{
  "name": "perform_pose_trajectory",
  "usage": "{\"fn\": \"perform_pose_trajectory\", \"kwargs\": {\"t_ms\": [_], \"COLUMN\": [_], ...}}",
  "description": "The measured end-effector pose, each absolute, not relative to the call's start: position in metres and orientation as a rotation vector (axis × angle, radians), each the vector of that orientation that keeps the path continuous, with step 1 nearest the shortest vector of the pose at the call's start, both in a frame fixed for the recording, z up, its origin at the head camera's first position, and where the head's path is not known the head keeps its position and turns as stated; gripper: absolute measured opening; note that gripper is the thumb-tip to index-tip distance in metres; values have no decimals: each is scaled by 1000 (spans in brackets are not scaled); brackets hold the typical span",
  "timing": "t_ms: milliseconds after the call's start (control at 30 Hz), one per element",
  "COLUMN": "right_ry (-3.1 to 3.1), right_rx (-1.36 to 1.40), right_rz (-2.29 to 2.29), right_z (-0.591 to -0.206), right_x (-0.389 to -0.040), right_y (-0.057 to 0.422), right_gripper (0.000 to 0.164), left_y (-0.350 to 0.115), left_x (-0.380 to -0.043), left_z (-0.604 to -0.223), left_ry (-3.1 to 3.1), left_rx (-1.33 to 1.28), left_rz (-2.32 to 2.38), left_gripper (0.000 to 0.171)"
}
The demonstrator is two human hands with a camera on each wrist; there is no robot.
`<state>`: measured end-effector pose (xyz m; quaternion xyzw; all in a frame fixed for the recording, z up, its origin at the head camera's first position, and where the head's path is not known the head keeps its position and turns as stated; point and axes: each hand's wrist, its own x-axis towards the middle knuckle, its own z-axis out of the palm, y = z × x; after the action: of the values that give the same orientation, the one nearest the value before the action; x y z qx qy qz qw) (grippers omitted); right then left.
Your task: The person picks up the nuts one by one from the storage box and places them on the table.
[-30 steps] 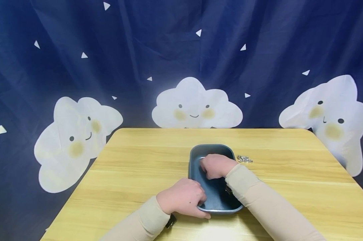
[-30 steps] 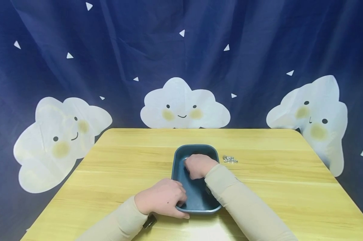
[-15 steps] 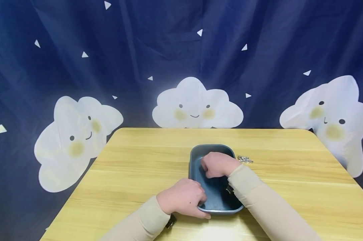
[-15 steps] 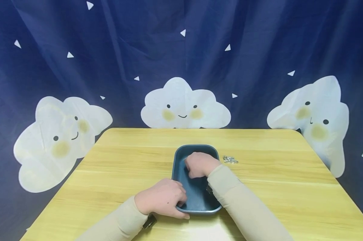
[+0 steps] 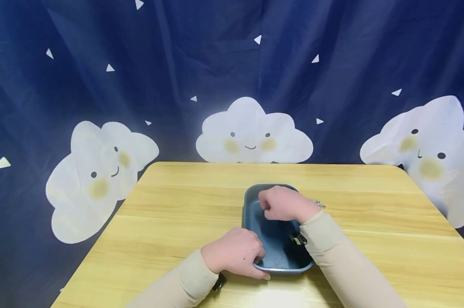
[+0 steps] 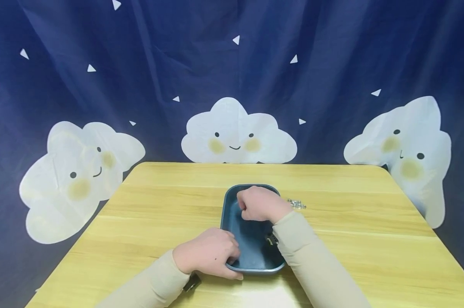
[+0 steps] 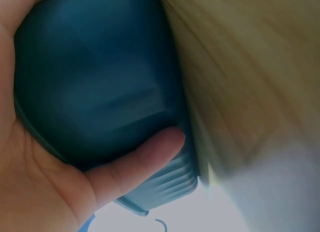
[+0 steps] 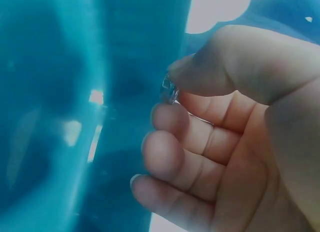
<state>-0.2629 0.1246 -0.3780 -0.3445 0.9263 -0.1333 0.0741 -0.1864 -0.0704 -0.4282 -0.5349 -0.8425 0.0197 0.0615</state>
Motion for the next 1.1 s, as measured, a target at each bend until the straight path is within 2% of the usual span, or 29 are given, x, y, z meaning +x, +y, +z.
{"fn": "perform_pose_trajectory", "kwargs": {"t_ms": [667,1100], "right_ry": [2946,3013], "right_rx": [-945,-764], "right_rz": [-606,-637], "right_z": [-342,-354], "right_x": [-246,-256], "right_y": [184,233], "right_gripper": [12,8], "left_y": [-69,-70], "left_x": [-188,-185], "left_z": [-427,-428], "left_ry": [-2562,-2577], "left_rx": [-1607,-1587], "left_rz": [63,68], "left_gripper": [53,54]}}
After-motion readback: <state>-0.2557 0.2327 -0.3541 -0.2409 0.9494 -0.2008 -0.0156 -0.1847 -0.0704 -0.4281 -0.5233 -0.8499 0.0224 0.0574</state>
